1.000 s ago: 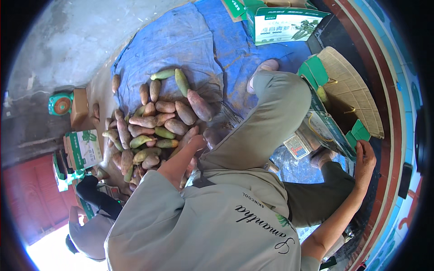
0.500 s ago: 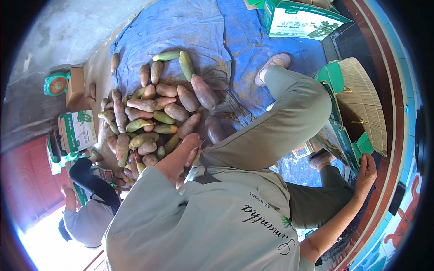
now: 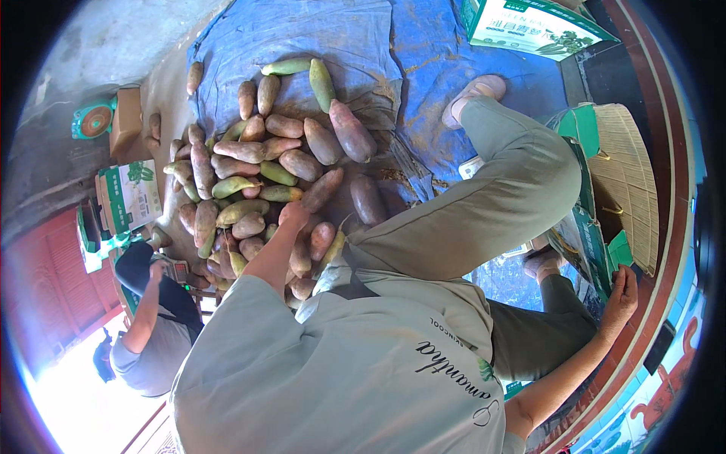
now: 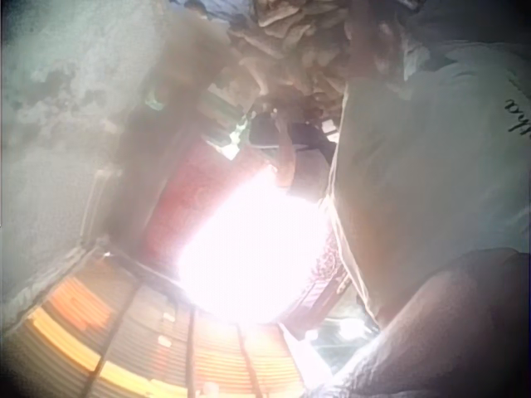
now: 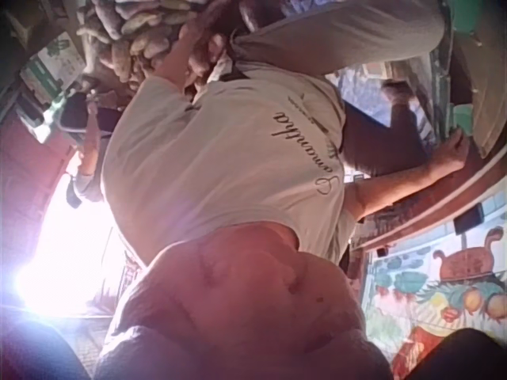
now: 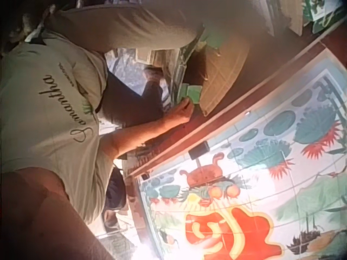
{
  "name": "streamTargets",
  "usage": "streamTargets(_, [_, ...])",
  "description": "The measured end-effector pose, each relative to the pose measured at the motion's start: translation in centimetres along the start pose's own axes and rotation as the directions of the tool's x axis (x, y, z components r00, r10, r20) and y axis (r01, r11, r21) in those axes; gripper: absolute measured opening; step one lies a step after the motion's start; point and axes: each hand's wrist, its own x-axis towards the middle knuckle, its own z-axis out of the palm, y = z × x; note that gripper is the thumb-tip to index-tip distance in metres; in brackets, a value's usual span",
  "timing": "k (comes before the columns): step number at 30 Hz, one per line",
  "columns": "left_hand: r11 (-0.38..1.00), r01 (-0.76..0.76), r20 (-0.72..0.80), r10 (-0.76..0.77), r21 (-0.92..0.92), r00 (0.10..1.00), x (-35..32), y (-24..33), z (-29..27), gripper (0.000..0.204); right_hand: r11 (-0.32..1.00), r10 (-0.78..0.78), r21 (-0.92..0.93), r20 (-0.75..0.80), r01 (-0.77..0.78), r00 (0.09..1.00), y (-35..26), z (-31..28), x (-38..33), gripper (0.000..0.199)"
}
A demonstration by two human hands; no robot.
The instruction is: Packing melons or papayas from a pile on the floor into cardboard boxes.
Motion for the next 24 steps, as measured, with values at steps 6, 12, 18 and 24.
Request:
streamTargets(6, [0.993,-0.121,0.099,0.12,0.004,0.988,1.4,-0.5,3.2,0.036,1.0,0.02,-0.02,0.001,-0.02,1.0,-0.2,0.3,0.3,0.021])
streamTargets(12, [0.913,-0.39,0.221,0.358,0.119,0.907,1.7,2.3,5.9,0.039,0.998,0.021,-0.062,0.001,-0.021,1.0,-0.4,0.1,0.5,0.022])
streamTargets(18, [0.864,-0.418,0.379,0.301,0.28,0.875,1.7,4.9,8.4,0.048,1.0,0.004,-0.031,-0.007,-0.004,1.0,-0.2,0.5,0.5,0.021])
streamTargets(24, [0.83,-0.482,0.492,0.306,0.282,0.815,2.0,6.0,9.3,0.04,1.0,-0.014,-0.021,-0.04,0.013,0.999,-0.7,0.3,0.4,0.018])
